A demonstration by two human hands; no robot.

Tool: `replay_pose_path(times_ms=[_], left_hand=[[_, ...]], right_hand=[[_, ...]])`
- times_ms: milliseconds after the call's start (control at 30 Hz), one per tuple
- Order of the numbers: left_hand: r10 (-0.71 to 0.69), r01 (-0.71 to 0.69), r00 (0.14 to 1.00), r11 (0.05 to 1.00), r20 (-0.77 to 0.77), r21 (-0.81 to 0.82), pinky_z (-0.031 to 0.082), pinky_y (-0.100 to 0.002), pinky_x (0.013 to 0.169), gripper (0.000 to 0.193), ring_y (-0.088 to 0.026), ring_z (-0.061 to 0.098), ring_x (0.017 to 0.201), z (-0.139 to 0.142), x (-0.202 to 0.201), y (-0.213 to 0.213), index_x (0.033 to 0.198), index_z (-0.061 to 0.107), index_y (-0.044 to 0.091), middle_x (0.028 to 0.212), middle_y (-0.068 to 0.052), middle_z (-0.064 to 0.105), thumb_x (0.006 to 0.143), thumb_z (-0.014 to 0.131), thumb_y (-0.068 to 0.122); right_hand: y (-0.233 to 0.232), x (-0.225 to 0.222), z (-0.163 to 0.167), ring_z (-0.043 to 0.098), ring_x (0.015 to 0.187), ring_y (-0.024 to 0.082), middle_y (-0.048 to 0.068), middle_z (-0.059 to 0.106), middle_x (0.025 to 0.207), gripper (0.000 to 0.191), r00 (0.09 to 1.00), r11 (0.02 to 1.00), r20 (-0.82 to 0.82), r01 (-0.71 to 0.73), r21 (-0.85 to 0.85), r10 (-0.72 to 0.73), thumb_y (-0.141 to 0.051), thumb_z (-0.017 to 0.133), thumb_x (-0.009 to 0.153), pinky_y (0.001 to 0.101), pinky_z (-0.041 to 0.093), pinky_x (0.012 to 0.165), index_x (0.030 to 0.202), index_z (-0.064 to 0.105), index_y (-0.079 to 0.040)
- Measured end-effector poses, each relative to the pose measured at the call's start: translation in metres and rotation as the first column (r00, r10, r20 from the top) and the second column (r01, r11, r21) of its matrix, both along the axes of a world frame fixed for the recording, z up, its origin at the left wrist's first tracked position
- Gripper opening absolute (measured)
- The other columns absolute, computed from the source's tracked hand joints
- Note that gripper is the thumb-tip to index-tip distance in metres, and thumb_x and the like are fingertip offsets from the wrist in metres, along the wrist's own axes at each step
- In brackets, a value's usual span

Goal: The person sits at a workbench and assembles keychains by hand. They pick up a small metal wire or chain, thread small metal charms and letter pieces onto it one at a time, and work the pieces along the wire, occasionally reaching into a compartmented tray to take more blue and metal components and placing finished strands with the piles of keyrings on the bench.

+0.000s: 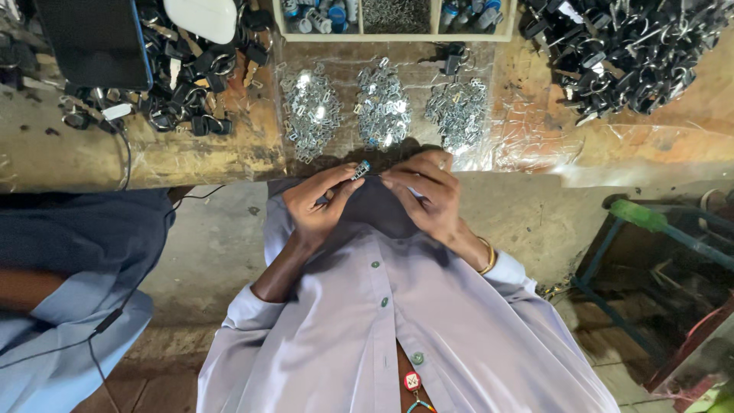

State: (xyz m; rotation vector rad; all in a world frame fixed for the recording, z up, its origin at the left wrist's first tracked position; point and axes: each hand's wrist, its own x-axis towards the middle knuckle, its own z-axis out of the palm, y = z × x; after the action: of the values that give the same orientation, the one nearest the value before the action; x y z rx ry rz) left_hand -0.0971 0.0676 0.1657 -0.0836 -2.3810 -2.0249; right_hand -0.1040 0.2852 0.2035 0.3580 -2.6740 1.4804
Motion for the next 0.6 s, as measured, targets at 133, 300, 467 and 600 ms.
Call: replay_pose_path(times_ms=[133, 300, 467, 600], left_hand=[[0.003, -0.004, 1.000, 1.000, 0.026, 0.021, 0.052, -0.022, 0.059, 0.023, -0.010, 0.073, 0.080, -0.002, 0.000, 0.001, 0.107, 0.076, 0.000, 0.112, -0.013, 0.079, 0.087, 0.086, -0.001], [-0.046, 0.038, 0.996, 0.995, -0.078, -0.097, 0.062, -0.026, 0.074, 0.024, -0.021, 0.079, 0.097, -0.003, 0.001, -0.003, 0.109, 0.075, -0.001, 0.111, -0.015, 0.077, 0.087, 0.084, -0.004], [-0.047, 0.042, 0.996, 0.997, -0.072, -0.072, 0.065, -0.030, 0.085, 0.024, -0.024, 0.079, 0.101, 0.000, -0.002, -0.003, 0.109, 0.075, -0.002, 0.112, -0.016, 0.077, 0.086, 0.083, -0.006], [-0.052, 0.046, 0.994, 0.997, -0.098, -0.067, 0.065, -0.031, 0.087, 0.024, -0.024, 0.078, 0.102, 0.002, -0.004, -0.004, 0.109, 0.074, -0.003, 0.112, -0.016, 0.076, 0.087, 0.082, -0.007]], right_hand=[[-0.018, -0.012, 0.013, 0.065, 0.089, 0.016, 0.002, 0.075, 0.101, 0.019, 0.999, 1.000, 0.037, 0.017, 0.022, -0.018, -0.001, 0.084, 0.085, 0.0306, 0.036, 0.093, 0.102, 0.078, -0.007], [-0.029, -0.014, 0.015, 0.063, 0.083, 0.015, 0.000, 0.076, 0.097, 0.024, 0.998, 0.991, -0.010, 0.064, 0.118, -0.063, -0.005, 0.086, 0.080, 0.0332, 0.034, 0.092, 0.100, 0.073, -0.010], [-0.028, -0.009, 0.010, 0.060, 0.079, 0.013, -0.001, 0.071, 0.092, 0.024, 0.992, 0.992, 0.047, 0.112, 0.052, -0.115, -0.007, 0.088, 0.083, 0.0318, 0.036, 0.093, 0.101, 0.073, -0.010], [-0.026, -0.007, 0.005, 0.060, 0.080, 0.013, -0.002, 0.073, 0.093, 0.023, 0.993, 0.996, 0.073, 0.091, 0.024, -0.093, -0.008, 0.087, 0.085, 0.0330, 0.037, 0.097, 0.102, 0.073, -0.010]])
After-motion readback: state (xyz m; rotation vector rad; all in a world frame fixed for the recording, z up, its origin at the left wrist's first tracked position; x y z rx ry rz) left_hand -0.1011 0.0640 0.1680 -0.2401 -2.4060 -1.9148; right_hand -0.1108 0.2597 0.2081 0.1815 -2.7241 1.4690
